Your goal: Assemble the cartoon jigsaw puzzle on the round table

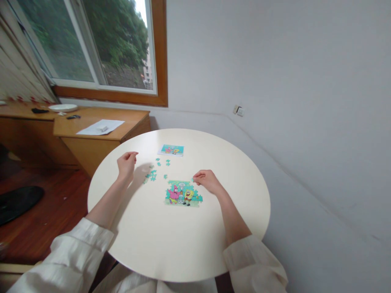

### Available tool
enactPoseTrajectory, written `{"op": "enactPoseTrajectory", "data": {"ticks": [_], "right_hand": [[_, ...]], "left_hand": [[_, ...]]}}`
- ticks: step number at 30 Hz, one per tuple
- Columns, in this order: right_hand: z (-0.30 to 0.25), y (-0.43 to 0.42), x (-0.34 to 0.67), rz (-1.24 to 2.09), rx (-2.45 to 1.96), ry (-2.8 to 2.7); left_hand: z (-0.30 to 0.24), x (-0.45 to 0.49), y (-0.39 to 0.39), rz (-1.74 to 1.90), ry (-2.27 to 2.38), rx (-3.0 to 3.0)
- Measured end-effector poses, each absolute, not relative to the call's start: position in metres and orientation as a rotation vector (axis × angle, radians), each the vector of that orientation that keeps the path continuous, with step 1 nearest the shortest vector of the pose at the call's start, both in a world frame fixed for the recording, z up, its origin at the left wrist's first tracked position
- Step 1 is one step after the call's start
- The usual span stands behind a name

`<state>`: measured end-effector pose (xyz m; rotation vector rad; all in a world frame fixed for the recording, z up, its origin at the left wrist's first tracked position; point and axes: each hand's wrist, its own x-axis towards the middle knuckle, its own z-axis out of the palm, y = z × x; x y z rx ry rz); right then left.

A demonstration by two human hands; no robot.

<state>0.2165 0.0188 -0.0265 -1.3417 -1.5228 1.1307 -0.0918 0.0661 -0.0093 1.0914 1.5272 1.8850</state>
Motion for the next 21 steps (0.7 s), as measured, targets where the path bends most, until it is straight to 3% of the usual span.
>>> {"op": "enactPoseTrajectory", "data": {"ticks": [21], "right_hand": [[-0.0206, 0.0122, 0.2115, 1.058, -1.422, -1.751]], "left_hand": [[-0.0082, -0.0920, 0.0655, 1.892, 1.511, 1.066]]}}
